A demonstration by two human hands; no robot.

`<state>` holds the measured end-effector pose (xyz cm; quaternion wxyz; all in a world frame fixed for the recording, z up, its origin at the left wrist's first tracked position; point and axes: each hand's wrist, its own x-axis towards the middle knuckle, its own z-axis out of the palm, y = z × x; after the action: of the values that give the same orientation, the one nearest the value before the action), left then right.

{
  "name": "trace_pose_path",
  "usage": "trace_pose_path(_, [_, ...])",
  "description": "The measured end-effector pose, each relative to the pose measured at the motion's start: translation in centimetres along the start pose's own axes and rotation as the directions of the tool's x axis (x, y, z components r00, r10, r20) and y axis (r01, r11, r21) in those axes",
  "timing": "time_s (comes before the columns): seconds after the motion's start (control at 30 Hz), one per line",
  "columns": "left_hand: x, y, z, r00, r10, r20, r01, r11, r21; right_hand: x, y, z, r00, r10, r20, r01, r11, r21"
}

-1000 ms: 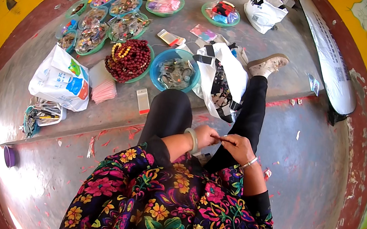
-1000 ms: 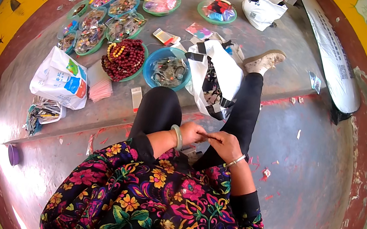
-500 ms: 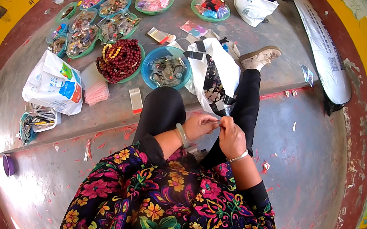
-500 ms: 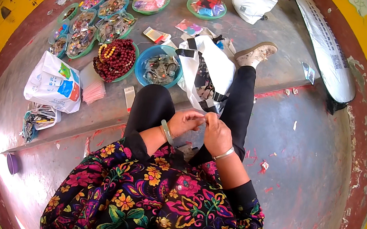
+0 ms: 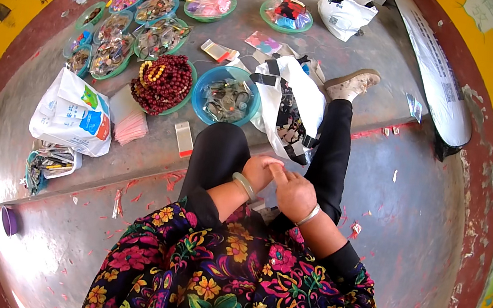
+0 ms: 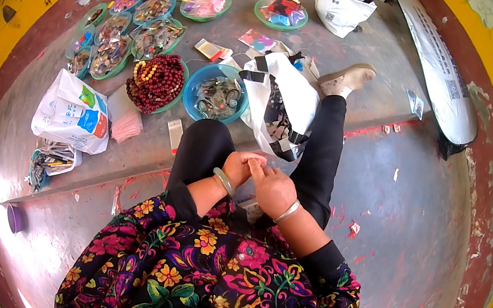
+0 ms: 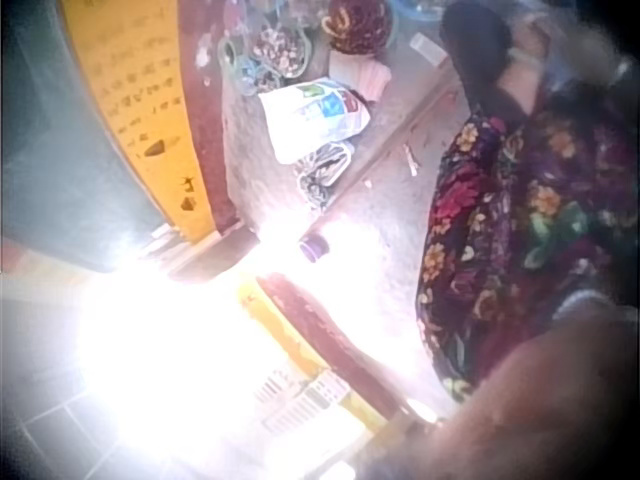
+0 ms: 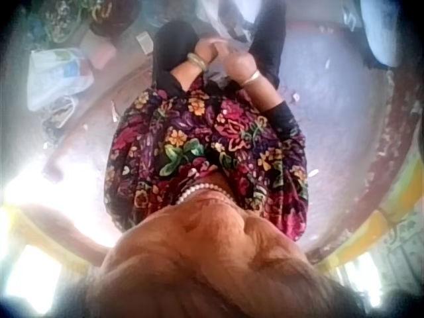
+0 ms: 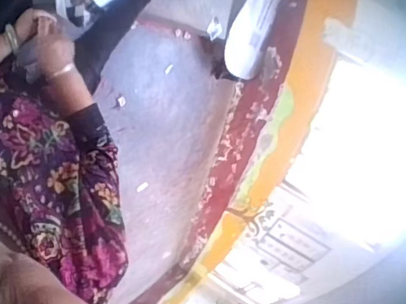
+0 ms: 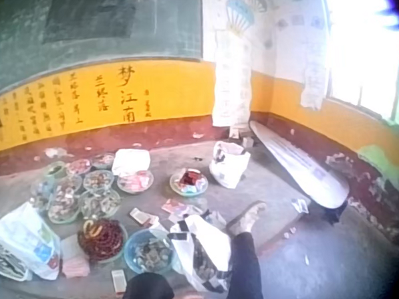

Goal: The person sits on the floor and sorts small jewelry items from a white bag into a blue bowl. They also handle a small rectangular box and various packaged items on the floor.

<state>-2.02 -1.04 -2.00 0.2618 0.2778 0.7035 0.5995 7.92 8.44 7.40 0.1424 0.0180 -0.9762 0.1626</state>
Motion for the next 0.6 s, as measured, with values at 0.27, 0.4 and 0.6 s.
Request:
trace_pose_path(0.27, [0.5, 0.0, -0.2, 0.999, -0.025, 0.029, 0.02, 0.986, 0.164, 6.3, 5.7, 1.5, 0.96, 0.26, -0.105, -0.228, 0.942, 0.248])
trace_pose_path(0.4, [0.7, 1.3, -0.2, 0.989, -0.1, 0.107, 0.082, 0.983, 0.165, 7.9, 11.5, 8.6, 0.944, 0.268, 0.192, -0.301, 0.938, 0.174])
trace_pose_path(0.6, [0.8, 0.6, -0.4, 0.982, -0.143, 0.126, 0.133, 0.988, 0.083, 10.5, 19.0, 8.5, 0.626, 0.747, 0.224, -0.774, 0.63, 0.064])
